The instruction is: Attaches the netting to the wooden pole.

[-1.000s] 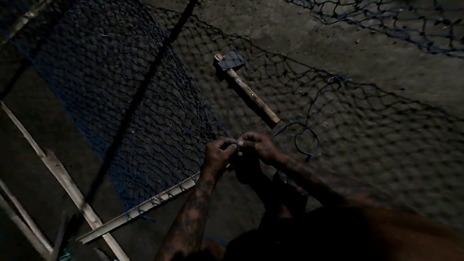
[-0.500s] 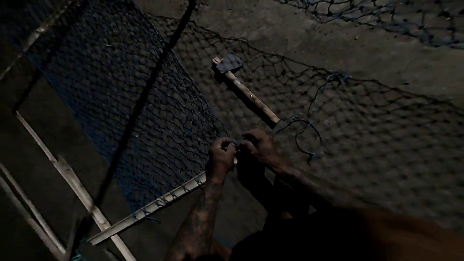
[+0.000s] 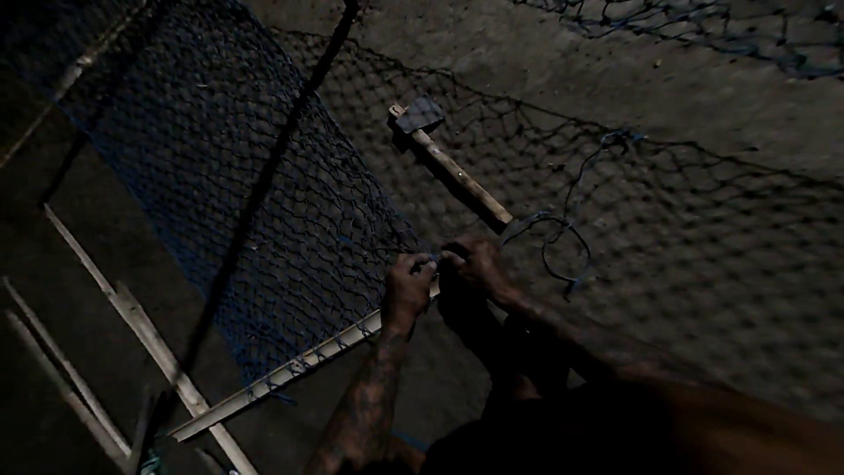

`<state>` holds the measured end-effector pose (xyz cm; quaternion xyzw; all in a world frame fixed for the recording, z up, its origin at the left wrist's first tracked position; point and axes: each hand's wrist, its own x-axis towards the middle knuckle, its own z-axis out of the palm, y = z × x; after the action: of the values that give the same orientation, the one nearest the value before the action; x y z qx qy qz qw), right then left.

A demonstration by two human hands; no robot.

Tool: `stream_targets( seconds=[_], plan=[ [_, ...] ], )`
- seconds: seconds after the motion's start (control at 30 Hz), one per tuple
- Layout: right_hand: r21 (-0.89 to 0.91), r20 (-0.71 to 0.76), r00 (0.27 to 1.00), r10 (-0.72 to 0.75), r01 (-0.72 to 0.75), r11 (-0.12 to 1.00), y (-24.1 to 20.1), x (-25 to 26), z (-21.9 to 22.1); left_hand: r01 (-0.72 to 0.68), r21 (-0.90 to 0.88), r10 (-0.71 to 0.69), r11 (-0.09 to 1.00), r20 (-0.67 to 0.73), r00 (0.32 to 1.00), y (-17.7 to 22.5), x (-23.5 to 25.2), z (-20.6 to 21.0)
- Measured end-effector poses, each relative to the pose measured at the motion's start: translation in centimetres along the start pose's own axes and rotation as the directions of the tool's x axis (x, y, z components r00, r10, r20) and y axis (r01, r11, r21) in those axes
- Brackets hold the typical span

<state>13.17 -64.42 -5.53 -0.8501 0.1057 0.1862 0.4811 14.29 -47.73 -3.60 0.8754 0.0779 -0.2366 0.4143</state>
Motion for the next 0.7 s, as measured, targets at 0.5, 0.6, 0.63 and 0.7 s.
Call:
stream_targets(
  seconds=[0.5,0.6,0.63,0.7],
  plan=[
    [0.335,0.064,0.979,0.194,-0.204,0.920,-2.5,-0.5,-0.7,-0.161,0.198,0.194,0.967,-0.158,0.968,1.2,-1.3,1.0],
    [0.360,0.066,0.972,0.225,-0.234,0.903,-2.8,-0.5,-0.7,-0.168,0.147,0.193,0.975,-0.177,0.965,1.4,-1.4,1.2],
    [0.347,0.057,0.973,0.223,-0.229,0.910,-2.9,-0.6,-0.6,-0.161,0.136,0.183,0.978,-0.168,0.969,1.5,-1.4,1.2],
    [0.304,0.028,0.978,0.205,-0.204,0.931,-3.0,-0.7,-0.5,-0.133,0.112,0.146,0.985,-0.121,0.982,1.8,-1.5,0.9]
  ],
)
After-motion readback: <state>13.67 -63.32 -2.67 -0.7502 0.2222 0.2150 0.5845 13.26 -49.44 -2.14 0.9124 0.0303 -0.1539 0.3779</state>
